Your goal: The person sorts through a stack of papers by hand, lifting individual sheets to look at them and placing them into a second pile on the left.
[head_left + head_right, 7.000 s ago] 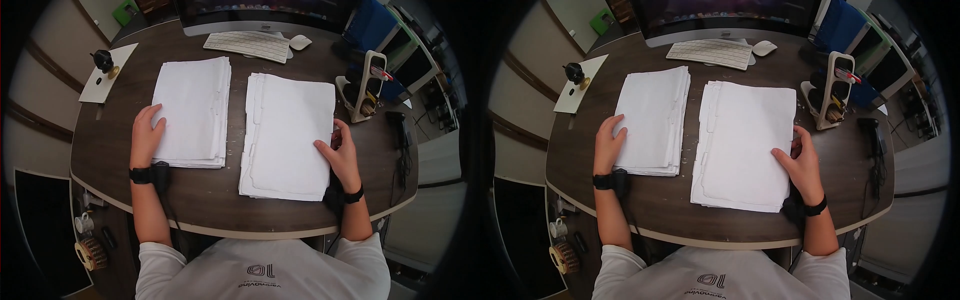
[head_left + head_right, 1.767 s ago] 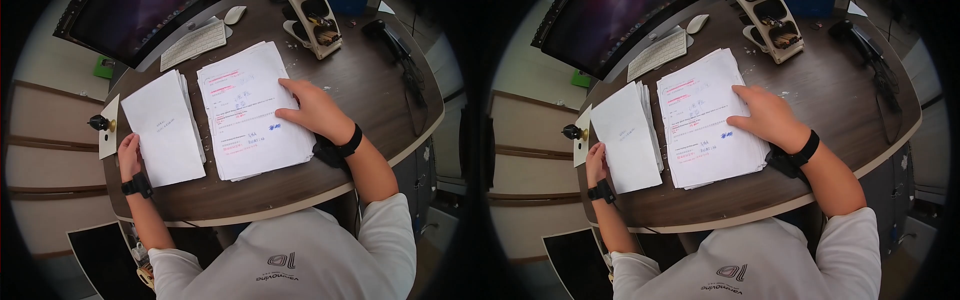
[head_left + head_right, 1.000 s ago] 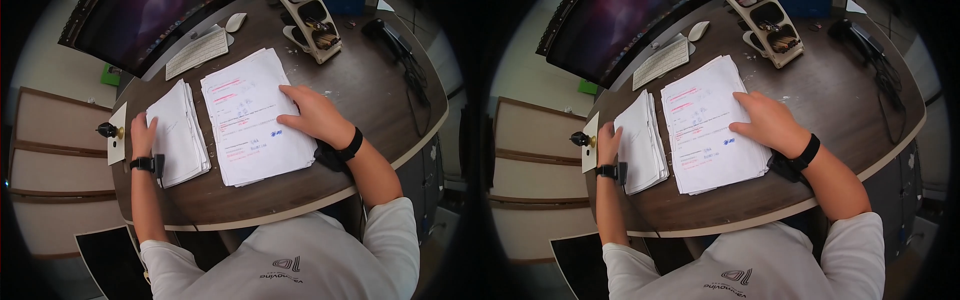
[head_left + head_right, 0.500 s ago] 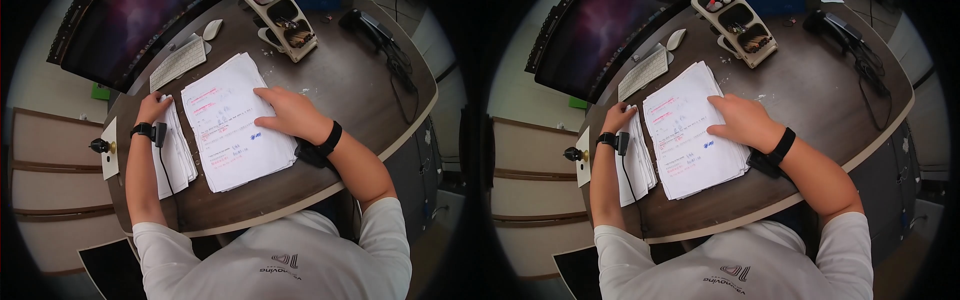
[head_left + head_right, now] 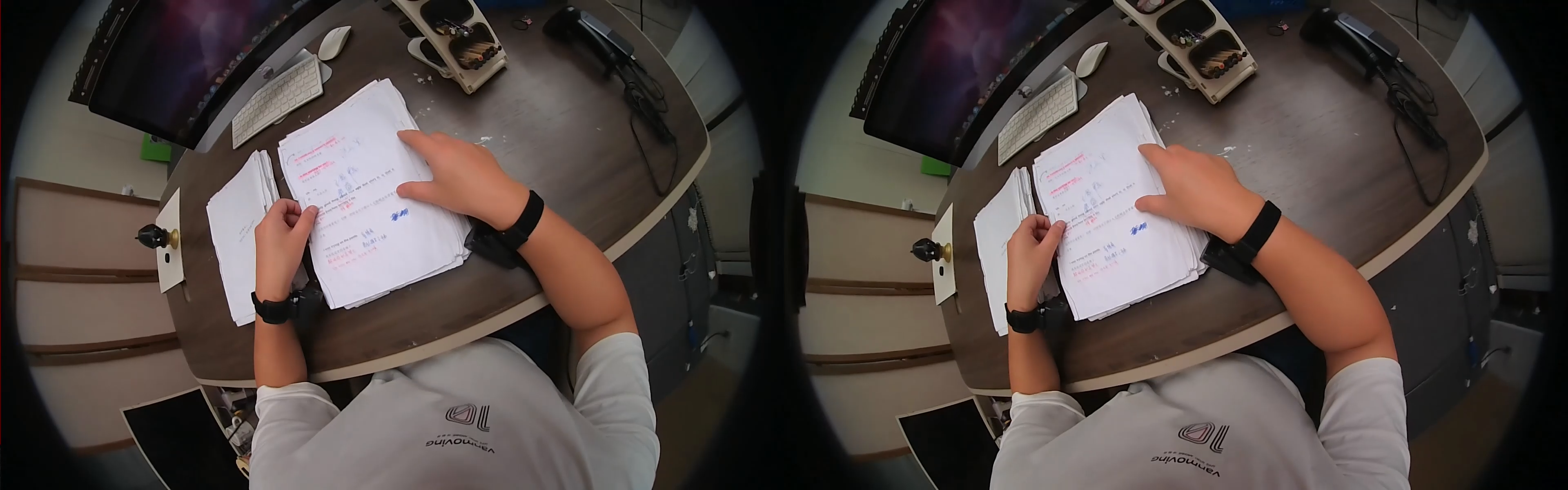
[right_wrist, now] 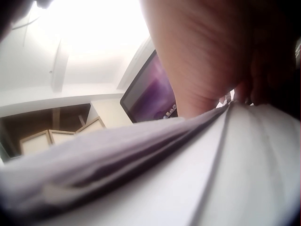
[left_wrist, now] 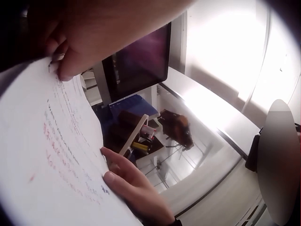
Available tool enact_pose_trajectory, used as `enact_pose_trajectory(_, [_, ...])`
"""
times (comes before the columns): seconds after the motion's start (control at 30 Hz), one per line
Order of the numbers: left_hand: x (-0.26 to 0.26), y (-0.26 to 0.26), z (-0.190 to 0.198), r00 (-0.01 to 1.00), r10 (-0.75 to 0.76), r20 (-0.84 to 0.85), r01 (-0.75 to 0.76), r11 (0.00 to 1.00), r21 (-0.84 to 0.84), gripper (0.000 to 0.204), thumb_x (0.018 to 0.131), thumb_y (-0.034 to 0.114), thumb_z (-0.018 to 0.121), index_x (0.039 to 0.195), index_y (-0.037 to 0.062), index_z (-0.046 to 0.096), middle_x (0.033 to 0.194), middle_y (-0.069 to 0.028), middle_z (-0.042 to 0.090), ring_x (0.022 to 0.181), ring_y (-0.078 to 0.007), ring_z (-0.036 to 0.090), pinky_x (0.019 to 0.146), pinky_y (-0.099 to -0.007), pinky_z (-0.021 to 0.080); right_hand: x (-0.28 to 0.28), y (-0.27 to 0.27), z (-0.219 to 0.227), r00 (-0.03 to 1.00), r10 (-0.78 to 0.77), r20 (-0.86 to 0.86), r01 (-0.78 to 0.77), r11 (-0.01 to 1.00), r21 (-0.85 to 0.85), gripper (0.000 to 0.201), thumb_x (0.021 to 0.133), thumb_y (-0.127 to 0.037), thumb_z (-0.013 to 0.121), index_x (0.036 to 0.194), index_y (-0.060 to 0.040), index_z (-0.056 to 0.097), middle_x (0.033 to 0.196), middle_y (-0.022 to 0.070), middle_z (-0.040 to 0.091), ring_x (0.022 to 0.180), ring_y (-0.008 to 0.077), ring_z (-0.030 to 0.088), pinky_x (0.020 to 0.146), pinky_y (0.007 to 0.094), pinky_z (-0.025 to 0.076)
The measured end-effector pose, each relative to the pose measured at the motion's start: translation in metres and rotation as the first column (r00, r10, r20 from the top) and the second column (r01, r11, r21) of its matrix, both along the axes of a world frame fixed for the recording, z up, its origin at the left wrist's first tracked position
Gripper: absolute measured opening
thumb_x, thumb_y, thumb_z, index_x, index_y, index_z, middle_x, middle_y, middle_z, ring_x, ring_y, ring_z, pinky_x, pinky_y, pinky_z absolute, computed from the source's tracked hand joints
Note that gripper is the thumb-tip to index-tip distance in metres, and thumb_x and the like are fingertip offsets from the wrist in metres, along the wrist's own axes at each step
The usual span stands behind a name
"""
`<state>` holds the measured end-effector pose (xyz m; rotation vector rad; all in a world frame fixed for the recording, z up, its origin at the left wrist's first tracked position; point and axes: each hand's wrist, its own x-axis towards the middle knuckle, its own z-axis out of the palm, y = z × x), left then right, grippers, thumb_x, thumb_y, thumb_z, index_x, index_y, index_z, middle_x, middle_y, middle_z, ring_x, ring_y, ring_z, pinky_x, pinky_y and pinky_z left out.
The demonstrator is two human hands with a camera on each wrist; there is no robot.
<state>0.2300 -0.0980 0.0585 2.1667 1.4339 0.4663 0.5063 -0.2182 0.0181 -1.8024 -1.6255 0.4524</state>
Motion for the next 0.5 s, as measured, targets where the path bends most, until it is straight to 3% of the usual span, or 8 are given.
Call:
enact_pose_trajectory(0.2, [-0.01,-0.002,-0.022,0.989,-0.003,0.147,-0.015,0.992,0.126,0.023,0.097,0.019,0.07,0.095,-0.0043,0.066,0.072,-0.0053,0.065,0.065,-0.0109,0.056,0.061,-0.0294,0.048,0.0,0.001,-0.001,1.0,0.011,-0.014,-0.011,1.0,-0.001,0.067,0.087,-0.042,0.074,0.14,-0.0039,0.056,0.119,0.0202,0.068,0.108,0.0367,0.067,0.091,0.0461,0.054])
enact_pose_trajectory(0.37, [-0.012,-0.003,-0.022,0.976,0.059,0.208,-0.08,0.992,0.097,0.023,0.099,0.018,0.068,0.098,-0.0047,0.069,0.071,-0.0066,0.065,0.063,-0.0114,0.056,0.06,-0.0296,0.048,0.001,0.004,0.001,1.0,0.017,0.014,-0.016,1.0,-0.018,0.063,0.091,-0.04,0.071,0.14,-0.0043,0.058,0.122,0.0215,0.068,0.109,0.0366,0.067,0.092,0.0447,0.054])
enact_pose_trajectory(0.43, [-0.014,-0.004,-0.02,0.981,0.061,0.182,-0.082,0.991,0.108,0.024,0.101,0.02,0.066,0.098,-0.0043,0.069,0.077,-0.0028,0.066,0.064,-0.0082,0.057,0.059,-0.0265,0.047,0.002,0.007,-0.004,0.998,0.003,-0.065,-0.004,1.0,-0.003,0.057,0.093,-0.036,0.068,0.14,-0.0046,0.059,0.119,0.0214,0.069,0.109,0.0361,0.067,0.092,0.0441,0.054])
enact_pose_trajectory(0.5, [-0.013,-0.006,-0.02,0.969,0.081,0.232,-0.109,0.988,0.111,0.023,0.099,0.017,0.067,0.096,-0.0052,0.07,0.071,-0.0062,0.065,0.062,-0.011,0.056,0.06,-0.029,0.047,0.004,0.008,-0.011,0.999,0.006,-0.051,-0.004,0.999,0.045,0.054,0.094,-0.034,0.068,0.138,-0.0043,0.06,0.117,0.0209,0.07,0.106,0.0356,0.068,0.091,0.0441,0.054])
